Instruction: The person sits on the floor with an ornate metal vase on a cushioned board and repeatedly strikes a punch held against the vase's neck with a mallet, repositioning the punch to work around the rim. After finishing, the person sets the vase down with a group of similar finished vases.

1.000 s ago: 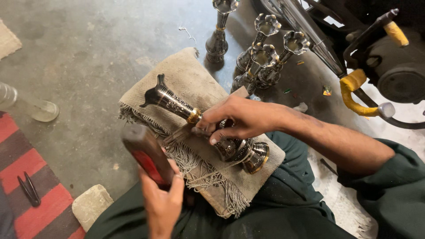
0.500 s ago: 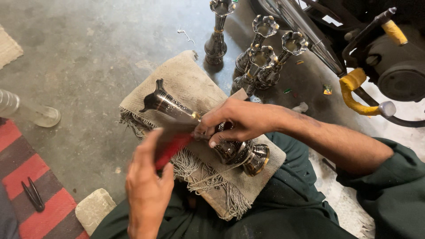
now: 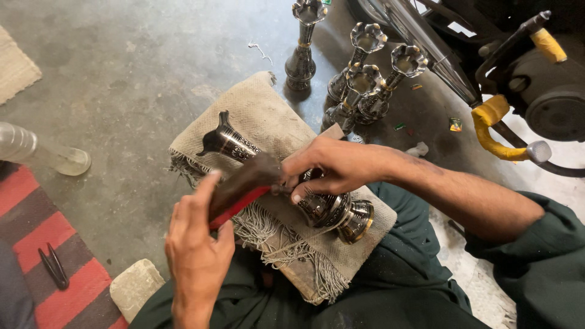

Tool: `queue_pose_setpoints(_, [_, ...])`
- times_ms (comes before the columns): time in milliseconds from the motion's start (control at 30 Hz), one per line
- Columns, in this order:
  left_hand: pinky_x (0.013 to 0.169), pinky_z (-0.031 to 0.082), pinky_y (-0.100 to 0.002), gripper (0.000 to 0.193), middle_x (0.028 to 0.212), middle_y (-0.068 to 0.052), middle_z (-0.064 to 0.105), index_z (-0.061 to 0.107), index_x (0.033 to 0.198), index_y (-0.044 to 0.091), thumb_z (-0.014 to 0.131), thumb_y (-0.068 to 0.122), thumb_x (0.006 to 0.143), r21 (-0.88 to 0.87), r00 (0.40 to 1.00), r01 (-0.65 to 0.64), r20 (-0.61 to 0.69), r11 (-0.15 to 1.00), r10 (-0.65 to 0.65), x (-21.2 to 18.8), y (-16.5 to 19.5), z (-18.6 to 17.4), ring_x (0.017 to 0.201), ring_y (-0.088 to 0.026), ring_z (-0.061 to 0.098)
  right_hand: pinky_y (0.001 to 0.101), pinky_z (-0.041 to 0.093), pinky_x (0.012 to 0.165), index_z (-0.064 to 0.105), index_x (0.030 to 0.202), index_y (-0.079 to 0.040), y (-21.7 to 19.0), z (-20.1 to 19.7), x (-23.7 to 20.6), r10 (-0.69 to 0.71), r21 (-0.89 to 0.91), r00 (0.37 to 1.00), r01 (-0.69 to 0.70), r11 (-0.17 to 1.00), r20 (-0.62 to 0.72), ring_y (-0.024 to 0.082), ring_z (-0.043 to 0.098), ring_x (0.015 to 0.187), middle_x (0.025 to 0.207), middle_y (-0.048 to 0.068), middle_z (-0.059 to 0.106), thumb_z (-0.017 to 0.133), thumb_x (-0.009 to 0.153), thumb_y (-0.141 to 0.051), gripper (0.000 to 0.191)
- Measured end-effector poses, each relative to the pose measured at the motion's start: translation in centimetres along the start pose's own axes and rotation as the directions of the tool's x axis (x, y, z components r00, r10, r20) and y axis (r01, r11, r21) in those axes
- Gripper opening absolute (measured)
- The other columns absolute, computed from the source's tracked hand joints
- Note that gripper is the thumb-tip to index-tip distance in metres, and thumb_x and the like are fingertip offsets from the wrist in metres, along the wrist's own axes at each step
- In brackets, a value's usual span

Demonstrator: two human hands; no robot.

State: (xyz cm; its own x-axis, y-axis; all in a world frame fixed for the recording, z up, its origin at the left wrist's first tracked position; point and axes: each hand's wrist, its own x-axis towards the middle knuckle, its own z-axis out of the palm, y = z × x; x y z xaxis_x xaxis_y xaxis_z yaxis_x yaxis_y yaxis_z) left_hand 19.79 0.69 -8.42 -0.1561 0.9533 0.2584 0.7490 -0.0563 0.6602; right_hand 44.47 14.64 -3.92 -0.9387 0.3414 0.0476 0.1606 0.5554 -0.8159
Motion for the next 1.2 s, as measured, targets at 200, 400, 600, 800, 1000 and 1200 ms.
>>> queue_pose_setpoints(200, [0.092, 0.052, -0.049, 0.080, 0.108, -0.018, 0.066, 0.049, 0.146, 0.017, 0.074, -0.003, 0.074, 0.164, 0.996, -0.085, 0.008, 0.983, 0.085, -0.7, -0.6, -0.2, 0.104, -0.038, 0.066, 0.0360, 0.057, 0.082, 0.070, 0.117, -0.002, -0.1, 0.0, -0.1, -0.018, -0.012, 1.000, 0.018, 1.000, -0.012, 0.020, 0.075, 0.095, 0.099, 0.007, 0.077, 0.075, 0.093, -0.021, 0.031])
queue_pose_setpoints(400, [0.093, 0.056, -0.044, 0.057, 0.110, -0.013, 0.068, 0.046, 0.138, 0.013, 0.068, -0.003, 0.089, -0.520, 0.965, 0.193, -0.051, 0.832, -0.256, -1.9, -1.0, 1.1, 0.100, -0.033, 0.069, 0.0352, 0.058, 0.081, 0.068, 0.120, -0.001, 0.3, 0.2, -0.3, -0.007, 0.001, 0.998, 0.007, 1.000, -0.057, 0.019, 0.076, 0.092, 0.097, 0.007, 0.077, 0.077, 0.091, -0.023, 0.037])
queue_pose_setpoints(600, [0.093, 0.052, -0.050, 0.083, 0.109, -0.016, 0.063, 0.046, 0.148, 0.016, 0.073, -0.003, 0.072, 0.093, 0.997, -0.078, 0.004, 0.993, 0.078, -1.8, -0.1, -0.2, 0.103, -0.038, 0.065, 0.0341, 0.059, 0.083, 0.068, 0.122, -0.001, 0.5, 0.3, -0.2, -0.070, 0.023, 0.997, 0.070, 0.997, -0.029, 0.019, 0.075, 0.095, 0.107, 0.009, 0.077, 0.076, 0.093, -0.022, 0.036])
queue_pose_setpoints(800, [0.085, 0.050, -0.052, 0.083, 0.100, -0.016, 0.063, 0.049, 0.147, 0.016, 0.073, -0.004, 0.070, 0.121, 0.998, -0.030, 0.051, 0.992, 0.024, -1.5, 0.6, -0.7, 0.095, -0.039, 0.064, 0.0343, 0.059, 0.082, 0.069, 0.120, -0.002, 0.9, 0.4, -0.5, -0.023, 0.015, 0.999, 0.024, 1.000, -0.045, 0.017, 0.075, 0.093, 0.099, 0.006, 0.077, 0.077, 0.093, -0.021, 0.033])
queue_pose_setpoints(1000, [0.086, 0.055, -0.035, 0.067, 0.105, -0.010, 0.065, 0.042, 0.146, 0.006, 0.064, -0.007, 0.084, -0.488, 0.974, 0.187, -0.021, 0.853, -0.225, -3.9, -0.8, 1.2, 0.095, -0.020, 0.067, 0.0326, 0.063, 0.088, 0.071, 0.120, -0.007, 1.9, 0.8, -1.3, 0.150, 0.343, 0.974, -0.084, 0.935, -0.169, 0.010, 0.075, 0.097, 0.099, 0.001, 0.076, 0.074, 0.096, -0.018, 0.027])
queue_pose_setpoints(1200, [0.085, 0.058, -0.035, 0.054, 0.104, -0.011, 0.063, 0.037, 0.136, 0.000, 0.058, -0.013, 0.088, -0.868, 0.935, 0.091, -0.094, 0.488, -0.342, -6.6, -0.2, 7.4, 0.103, -0.020, 0.065, 0.0315, 0.061, 0.089, 0.070, 0.113, -0.005, 1.9, 0.5, -0.9, 0.034, 0.177, 0.978, 0.002, 0.984, -0.203, 0.013, 0.073, 0.099, 0.102, 0.002, 0.075, 0.078, 0.096, -0.016, 0.022])
